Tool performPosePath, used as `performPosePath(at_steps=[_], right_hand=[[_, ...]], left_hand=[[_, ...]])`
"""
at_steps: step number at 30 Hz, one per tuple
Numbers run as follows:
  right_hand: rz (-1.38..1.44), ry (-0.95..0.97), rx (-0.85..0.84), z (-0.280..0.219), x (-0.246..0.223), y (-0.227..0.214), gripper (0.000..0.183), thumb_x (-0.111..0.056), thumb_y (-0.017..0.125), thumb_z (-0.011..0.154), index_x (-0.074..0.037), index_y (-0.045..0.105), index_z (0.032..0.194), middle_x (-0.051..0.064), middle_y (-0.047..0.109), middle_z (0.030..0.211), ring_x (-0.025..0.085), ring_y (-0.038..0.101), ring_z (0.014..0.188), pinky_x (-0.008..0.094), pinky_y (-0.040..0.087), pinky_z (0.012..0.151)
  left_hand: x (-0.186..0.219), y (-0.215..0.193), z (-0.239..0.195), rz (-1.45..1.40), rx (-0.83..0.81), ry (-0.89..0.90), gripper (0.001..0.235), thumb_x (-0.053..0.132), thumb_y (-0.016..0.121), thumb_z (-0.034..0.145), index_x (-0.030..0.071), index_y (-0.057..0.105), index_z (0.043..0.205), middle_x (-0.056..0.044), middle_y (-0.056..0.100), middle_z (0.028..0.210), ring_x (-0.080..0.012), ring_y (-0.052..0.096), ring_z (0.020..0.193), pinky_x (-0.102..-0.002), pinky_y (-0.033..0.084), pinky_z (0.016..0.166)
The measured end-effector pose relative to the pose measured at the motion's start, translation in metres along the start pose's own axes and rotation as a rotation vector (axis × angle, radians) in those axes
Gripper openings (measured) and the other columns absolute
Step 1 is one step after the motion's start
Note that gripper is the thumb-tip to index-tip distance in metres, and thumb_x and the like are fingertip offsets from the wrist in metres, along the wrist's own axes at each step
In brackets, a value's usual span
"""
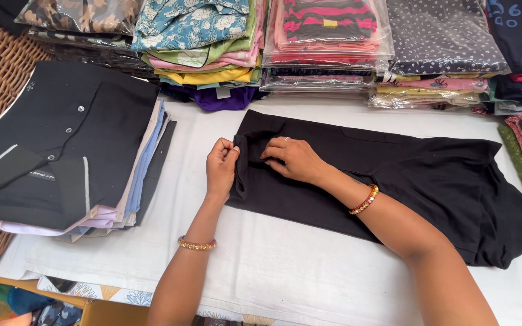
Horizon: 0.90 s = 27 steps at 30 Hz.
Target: The person folds a camouflage-patterned garment and places it into a clear plastic bag, then sets it aside. They then unfold a black long-sleeved shirt, smooth it out, and fold it neatly on the table.
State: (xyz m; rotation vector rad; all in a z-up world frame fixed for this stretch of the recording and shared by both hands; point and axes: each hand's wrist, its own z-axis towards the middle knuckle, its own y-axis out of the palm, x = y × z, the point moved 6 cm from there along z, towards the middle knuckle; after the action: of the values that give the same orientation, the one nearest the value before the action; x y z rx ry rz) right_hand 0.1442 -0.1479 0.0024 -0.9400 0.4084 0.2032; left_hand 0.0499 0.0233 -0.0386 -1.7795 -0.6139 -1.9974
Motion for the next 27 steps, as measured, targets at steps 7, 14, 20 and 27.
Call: performPosePath(at_steps=[7, 14, 20, 27], right_hand=[[0.124, 0.155, 0.088, -0.002, 0.018, 0.001, 0.015, -0.01, 0.073, 0.088, -0.006, 0.07, 0.102, 0.006, 0.069, 0.097, 0.023, 0.07, 0.077, 0.034, 0.056, 0.066], [0.604, 0.516, 0.123, -0.01, 0.055, 0.022, 0.011, -0.009, 0.069, 0.094, -0.003, 0.068, 0.102, 0.002, 0.071, 0.093, 0.011, 0.075, 0.081, 0.027, 0.061, 0.068], [0.23, 0.012, 0.094, -0.004, 0.006, -0.001, 0.014, -0.004, 0.071, 0.086, -0.002, 0.068, 0.099, 0.009, 0.07, 0.101, 0.023, 0.073, 0.087, 0.033, 0.059, 0.076], [0.232, 0.182, 0.093, -0.005, 0.026, 0.009, 0.013, -0.006, 0.071, 0.088, -0.003, 0.068, 0.101, 0.008, 0.071, 0.098, 0.02, 0.074, 0.082, 0.031, 0.06, 0.073]], left_hand=[[0.008, 0.001, 0.001, 0.109, -0.076, -0.008, 0.021, 0.006, 0.06, 0.1, 0.01, 0.05, 0.081, 0.009, 0.042, 0.069, -0.0003, 0.031, 0.059, -0.021, 0.026, 0.051], [0.001, 0.015, -0.003, 0.126, -0.137, -0.018, 0.018, 0.007, 0.059, 0.1, 0.012, 0.051, 0.084, 0.009, 0.044, 0.068, -0.0001, 0.035, 0.058, -0.02, 0.031, 0.051], [-0.002, -0.005, 0.005, -0.027, -0.086, -0.052, 0.019, 0.009, 0.057, 0.101, 0.013, 0.052, 0.084, 0.01, 0.045, 0.07, 0.0, 0.035, 0.058, -0.019, 0.031, 0.051], [0.009, 0.004, -0.001, -0.025, -0.16, -0.04, 0.016, 0.011, 0.058, 0.103, 0.012, 0.054, 0.087, 0.009, 0.05, 0.073, 0.0, 0.039, 0.061, -0.019, 0.034, 0.054]])
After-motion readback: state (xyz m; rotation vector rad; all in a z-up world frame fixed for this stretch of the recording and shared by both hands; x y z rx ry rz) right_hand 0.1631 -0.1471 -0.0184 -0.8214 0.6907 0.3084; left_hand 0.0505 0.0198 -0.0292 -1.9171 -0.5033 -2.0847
